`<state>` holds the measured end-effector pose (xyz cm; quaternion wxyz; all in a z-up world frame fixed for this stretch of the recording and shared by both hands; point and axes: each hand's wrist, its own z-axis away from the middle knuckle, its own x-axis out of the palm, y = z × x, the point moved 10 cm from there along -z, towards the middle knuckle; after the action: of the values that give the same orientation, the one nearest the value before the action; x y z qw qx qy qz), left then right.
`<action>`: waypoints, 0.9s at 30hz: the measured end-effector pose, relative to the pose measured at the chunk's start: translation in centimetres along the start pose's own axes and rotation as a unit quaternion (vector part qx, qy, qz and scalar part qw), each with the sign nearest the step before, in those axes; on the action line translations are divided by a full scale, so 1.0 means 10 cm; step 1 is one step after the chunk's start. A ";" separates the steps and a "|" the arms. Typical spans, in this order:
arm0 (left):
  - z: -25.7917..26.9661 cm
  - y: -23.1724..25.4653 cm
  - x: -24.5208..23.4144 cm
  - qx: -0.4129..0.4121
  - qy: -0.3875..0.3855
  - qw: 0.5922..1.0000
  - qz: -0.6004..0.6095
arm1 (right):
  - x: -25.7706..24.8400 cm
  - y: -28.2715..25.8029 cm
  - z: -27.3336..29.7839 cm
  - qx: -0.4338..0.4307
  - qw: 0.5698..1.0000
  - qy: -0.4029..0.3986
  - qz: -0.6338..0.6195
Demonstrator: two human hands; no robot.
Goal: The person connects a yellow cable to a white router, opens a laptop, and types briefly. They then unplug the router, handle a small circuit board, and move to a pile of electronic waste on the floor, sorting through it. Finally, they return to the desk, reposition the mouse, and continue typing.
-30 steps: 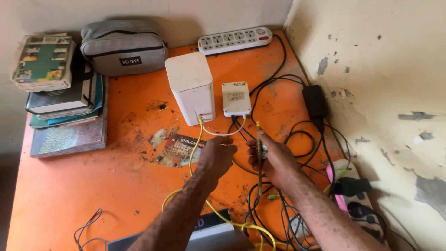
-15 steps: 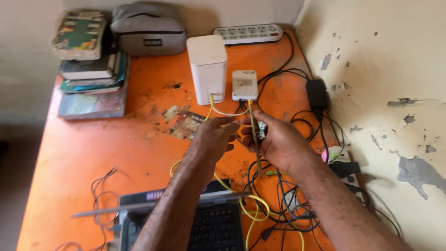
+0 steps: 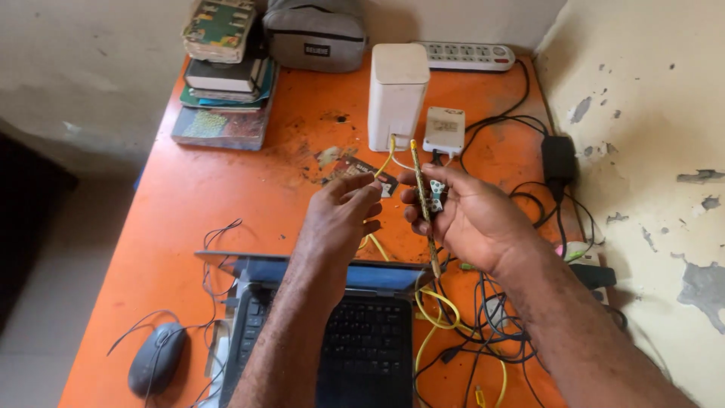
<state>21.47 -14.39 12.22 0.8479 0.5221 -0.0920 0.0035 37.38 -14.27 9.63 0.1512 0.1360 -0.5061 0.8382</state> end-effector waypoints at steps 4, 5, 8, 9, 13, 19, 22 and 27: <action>0.10 0.01 -0.26 0.032 0.007 0.999 0.031 | 0.23 0.04 0.01 0.012 1.000 -0.016 0.009; 0.13 0.03 -0.35 0.038 0.026 0.998 0.048 | 0.30 0.05 0.02 0.014 1.000 -0.019 0.004; 0.23 0.08 -0.58 0.052 0.051 0.995 0.072 | 0.43 0.15 -0.03 0.016 0.999 -0.030 -0.006; 0.28 0.10 -0.67 0.058 0.056 0.994 0.078 | 0.48 0.19 -0.07 0.016 0.999 -0.036 -0.013; 0.50 0.16 -1.06 0.072 0.081 0.989 0.098 | 0.81 0.31 -0.10 0.025 0.997 -0.069 -0.013; 0.99 0.25 -1.78 0.083 0.121 0.981 0.123 | 1.55 0.50 -0.01 0.041 0.994 -0.106 0.002; 1.19 0.19 -2.17 0.084 0.151 0.975 0.139 | 1.91 0.69 0.06 0.052 0.993 -0.107 0.007; 1.62 0.12 -2.85 0.091 0.193 0.965 0.150 | 2.58 1.05 0.19 0.071 0.984 -0.161 0.035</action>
<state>-9.10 -25.68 15.83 0.7884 0.5664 -0.0038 0.2398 9.69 -17.62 11.84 0.0284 0.2619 -0.4672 0.8440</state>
